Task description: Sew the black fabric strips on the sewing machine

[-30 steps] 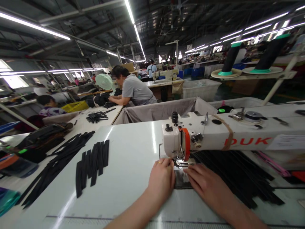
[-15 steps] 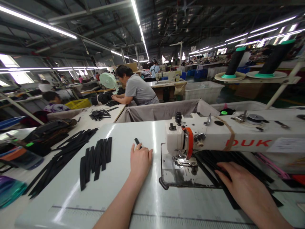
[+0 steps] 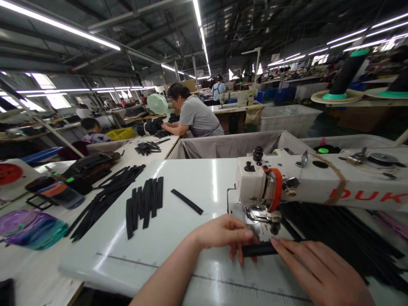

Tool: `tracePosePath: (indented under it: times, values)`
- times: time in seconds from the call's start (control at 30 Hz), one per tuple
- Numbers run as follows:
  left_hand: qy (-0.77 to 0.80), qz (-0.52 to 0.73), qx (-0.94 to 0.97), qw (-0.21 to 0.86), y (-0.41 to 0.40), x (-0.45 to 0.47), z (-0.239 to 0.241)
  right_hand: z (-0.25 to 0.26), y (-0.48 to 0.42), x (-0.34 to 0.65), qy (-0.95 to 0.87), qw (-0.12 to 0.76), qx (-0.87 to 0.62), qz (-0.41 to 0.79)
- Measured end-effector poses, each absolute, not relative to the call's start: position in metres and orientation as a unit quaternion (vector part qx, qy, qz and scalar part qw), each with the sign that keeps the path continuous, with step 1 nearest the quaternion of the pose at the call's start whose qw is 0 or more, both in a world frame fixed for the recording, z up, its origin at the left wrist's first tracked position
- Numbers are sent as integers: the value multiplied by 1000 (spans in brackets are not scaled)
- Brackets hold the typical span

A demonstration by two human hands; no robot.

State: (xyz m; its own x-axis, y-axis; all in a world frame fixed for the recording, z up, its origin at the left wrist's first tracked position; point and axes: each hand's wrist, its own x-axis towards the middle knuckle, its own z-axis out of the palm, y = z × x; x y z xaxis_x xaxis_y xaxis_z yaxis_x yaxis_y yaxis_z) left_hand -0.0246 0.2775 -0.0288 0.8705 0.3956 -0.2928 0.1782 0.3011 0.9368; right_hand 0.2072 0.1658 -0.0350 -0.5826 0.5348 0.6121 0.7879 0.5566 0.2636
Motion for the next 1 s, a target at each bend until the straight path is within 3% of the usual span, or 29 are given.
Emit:
tracePosePath:
  times: [0.13,0.27,0.33,0.5,0.57,0.63,0.73,1.0]
  values:
    - [221,13,613,758,281,-34,-25,-33,169,194,-852,270,-386,-227]
    - [215,110,731,639,287,-42,-18,-25,168,180,-881,263,-392,-6]
    - [233,141,728,629,288,-40,-19,-23,171,177,-898,235,-365,67]
    - [339,192,649,653,281,-18,-39,-38,192,177,-918,225,-318,-69]
    - [412,233,679,561,278,-10,-49,-48,198,179,-916,215,-317,-122]
    - [470,270,746,386,275,-4,-56,-57,201,181,-907,205,-335,-154]
    - [461,253,829,193,272,-1,-62,-70,199,179,-887,200,-371,-188]
    - [363,259,885,138,268,6,-66,-87,201,171,-863,214,-403,-220]
